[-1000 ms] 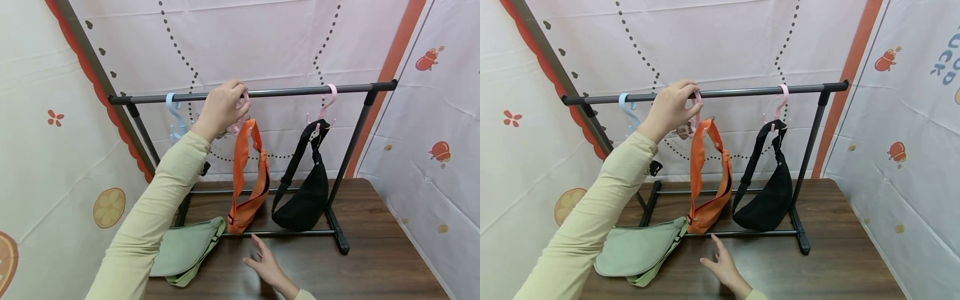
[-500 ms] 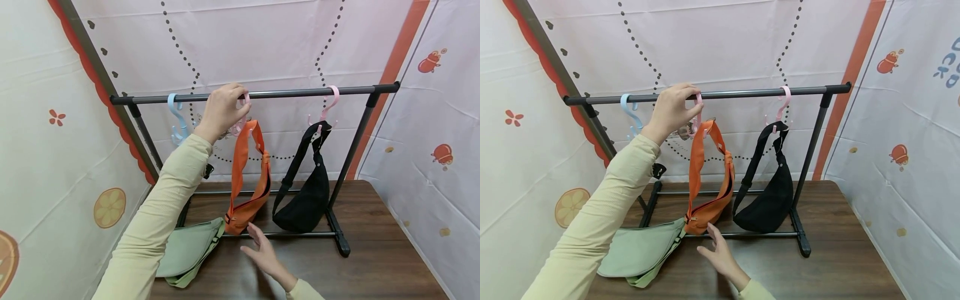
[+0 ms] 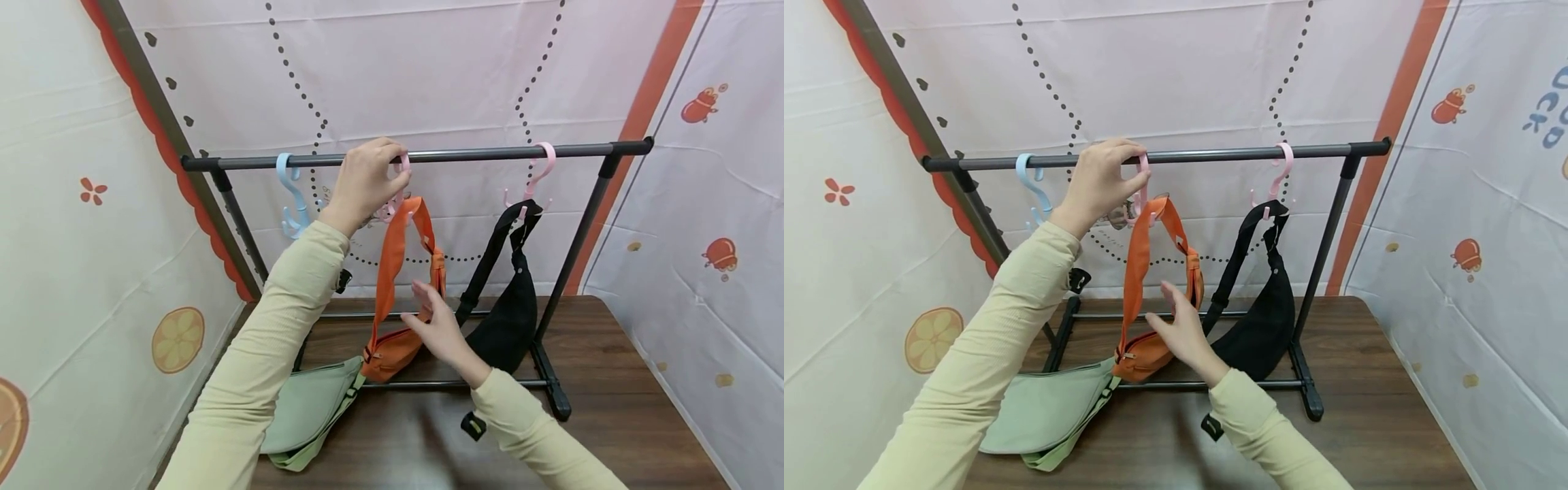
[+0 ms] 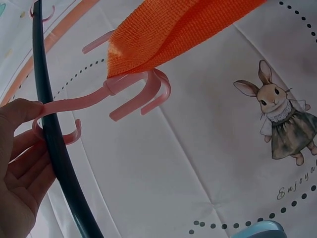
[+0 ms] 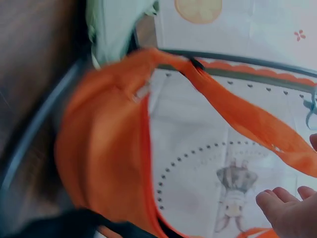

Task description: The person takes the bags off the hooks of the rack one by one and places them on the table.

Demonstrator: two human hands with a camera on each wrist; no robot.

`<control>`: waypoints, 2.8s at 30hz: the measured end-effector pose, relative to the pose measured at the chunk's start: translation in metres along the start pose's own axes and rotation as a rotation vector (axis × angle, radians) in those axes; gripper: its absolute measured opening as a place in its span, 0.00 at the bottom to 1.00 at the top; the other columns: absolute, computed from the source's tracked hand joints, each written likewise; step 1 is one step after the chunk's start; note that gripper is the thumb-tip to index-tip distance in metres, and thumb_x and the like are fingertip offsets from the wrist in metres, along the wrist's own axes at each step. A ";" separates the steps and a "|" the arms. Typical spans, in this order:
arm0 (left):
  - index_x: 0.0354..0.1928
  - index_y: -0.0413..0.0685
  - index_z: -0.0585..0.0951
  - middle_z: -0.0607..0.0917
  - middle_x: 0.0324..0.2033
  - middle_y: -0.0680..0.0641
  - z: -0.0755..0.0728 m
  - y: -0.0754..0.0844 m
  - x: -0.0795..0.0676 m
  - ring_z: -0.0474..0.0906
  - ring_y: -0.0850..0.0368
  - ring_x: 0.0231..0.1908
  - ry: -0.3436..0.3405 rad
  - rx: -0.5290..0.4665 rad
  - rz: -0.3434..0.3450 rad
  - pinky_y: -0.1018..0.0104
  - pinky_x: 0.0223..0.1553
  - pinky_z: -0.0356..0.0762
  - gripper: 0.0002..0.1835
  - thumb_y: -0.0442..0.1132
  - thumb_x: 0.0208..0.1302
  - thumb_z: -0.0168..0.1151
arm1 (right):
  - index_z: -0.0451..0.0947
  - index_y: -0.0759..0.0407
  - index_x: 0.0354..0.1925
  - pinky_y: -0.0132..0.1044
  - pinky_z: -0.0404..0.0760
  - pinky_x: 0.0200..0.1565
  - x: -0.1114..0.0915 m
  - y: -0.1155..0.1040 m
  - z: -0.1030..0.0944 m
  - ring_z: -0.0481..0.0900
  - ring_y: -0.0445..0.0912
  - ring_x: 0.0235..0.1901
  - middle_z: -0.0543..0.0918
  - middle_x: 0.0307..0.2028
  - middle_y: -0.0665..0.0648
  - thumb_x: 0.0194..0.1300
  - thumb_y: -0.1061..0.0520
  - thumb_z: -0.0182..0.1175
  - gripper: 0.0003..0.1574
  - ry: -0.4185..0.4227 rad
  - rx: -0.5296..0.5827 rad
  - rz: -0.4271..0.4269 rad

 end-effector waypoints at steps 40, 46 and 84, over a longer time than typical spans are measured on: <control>0.45 0.45 0.82 0.83 0.42 0.50 -0.007 -0.002 0.006 0.77 0.55 0.45 -0.102 -0.085 -0.166 0.65 0.51 0.69 0.15 0.41 0.55 0.63 | 0.71 0.72 0.48 0.38 0.74 0.49 0.129 -0.042 -0.059 0.76 0.52 0.42 0.77 0.43 0.68 0.64 0.65 0.52 0.14 0.259 -0.112 -0.135; 0.45 0.45 0.82 0.84 0.41 0.50 -0.006 -0.003 0.005 0.77 0.55 0.45 -0.093 -0.089 -0.164 0.64 0.50 0.69 0.15 0.41 0.55 0.62 | 0.74 0.76 0.41 0.22 0.71 0.31 0.129 -0.046 -0.063 0.74 0.45 0.31 0.78 0.35 0.72 0.63 0.68 0.52 0.11 0.320 -0.066 -0.135; 0.42 0.48 0.84 0.84 0.41 0.51 -0.007 -0.002 0.008 0.78 0.57 0.42 -0.090 -0.109 -0.227 0.66 0.45 0.72 0.14 0.41 0.53 0.63 | 0.79 0.70 0.35 0.27 0.76 0.34 0.108 -0.105 -0.068 0.78 0.49 0.29 0.81 0.32 0.63 0.60 0.68 0.55 0.08 0.504 -0.248 -0.547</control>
Point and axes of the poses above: each hand's wrist, its own x-axis towards the middle knuckle, its own z-axis out of the palm, y = z × x, the point moved 2 cm from there along x, towards the middle knuckle
